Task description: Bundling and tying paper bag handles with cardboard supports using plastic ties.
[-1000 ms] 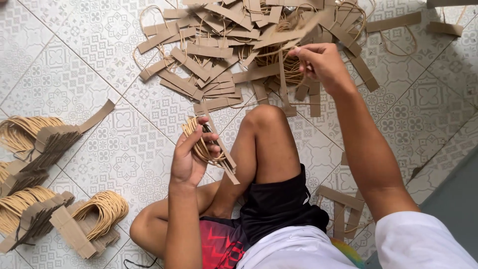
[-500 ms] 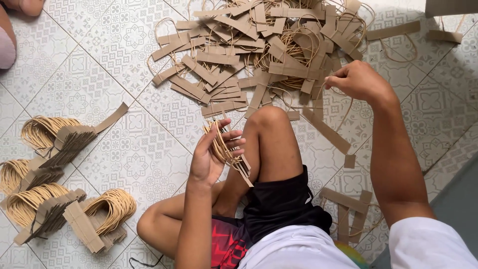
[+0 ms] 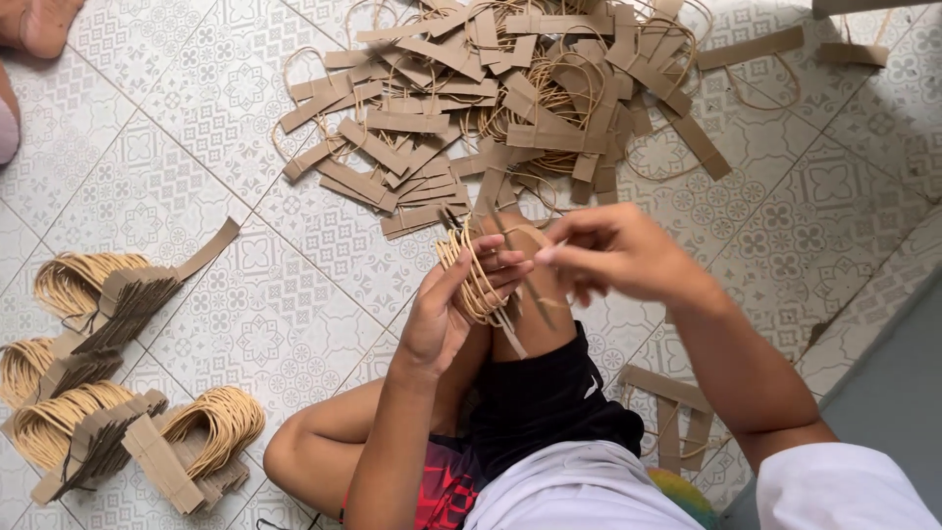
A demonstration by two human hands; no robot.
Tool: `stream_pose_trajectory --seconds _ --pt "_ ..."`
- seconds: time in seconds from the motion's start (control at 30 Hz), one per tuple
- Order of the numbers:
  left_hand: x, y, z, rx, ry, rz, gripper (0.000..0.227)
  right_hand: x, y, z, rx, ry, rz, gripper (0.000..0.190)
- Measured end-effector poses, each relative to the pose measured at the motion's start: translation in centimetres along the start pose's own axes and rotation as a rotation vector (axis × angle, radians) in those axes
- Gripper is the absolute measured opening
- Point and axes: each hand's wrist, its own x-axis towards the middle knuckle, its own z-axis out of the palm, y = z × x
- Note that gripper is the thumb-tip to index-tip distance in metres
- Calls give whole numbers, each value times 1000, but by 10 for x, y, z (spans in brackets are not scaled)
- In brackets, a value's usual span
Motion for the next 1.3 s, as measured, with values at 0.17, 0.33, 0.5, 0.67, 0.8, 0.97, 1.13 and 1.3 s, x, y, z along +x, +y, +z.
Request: stream_pose_trajectory --seconds 0.17,0.33,0.5,0.67,0.8,0.97,1.13,1.3 --pt "3 -14 -1 61 43 -45 49 12 -7 19 -122 -5 -127 7" --pt "6 -6 25 37 40 -72 51 10 -7 20 -358 93 -327 8" --pt "12 -9 24 52 -16 9 41 28 41 -7 -450 437 -599 22" --pt "12 -13 15 11 -34 -1 33 82 140 -56 -461 616 -207 23" --pt "11 -12 17 -36 -31 -30 30 119 277 -71 -603 426 329 38" --pt "11 -16 11 -23 -13 -33 28 119 303 -56 -561 460 426 34" --pt "13 -22 10 -28 5 -42 29 144 360 -58 -592 490 418 16" --pt "13 -25 8 -39 -19 -56 35 139 317 -52 -21 570 161 20"
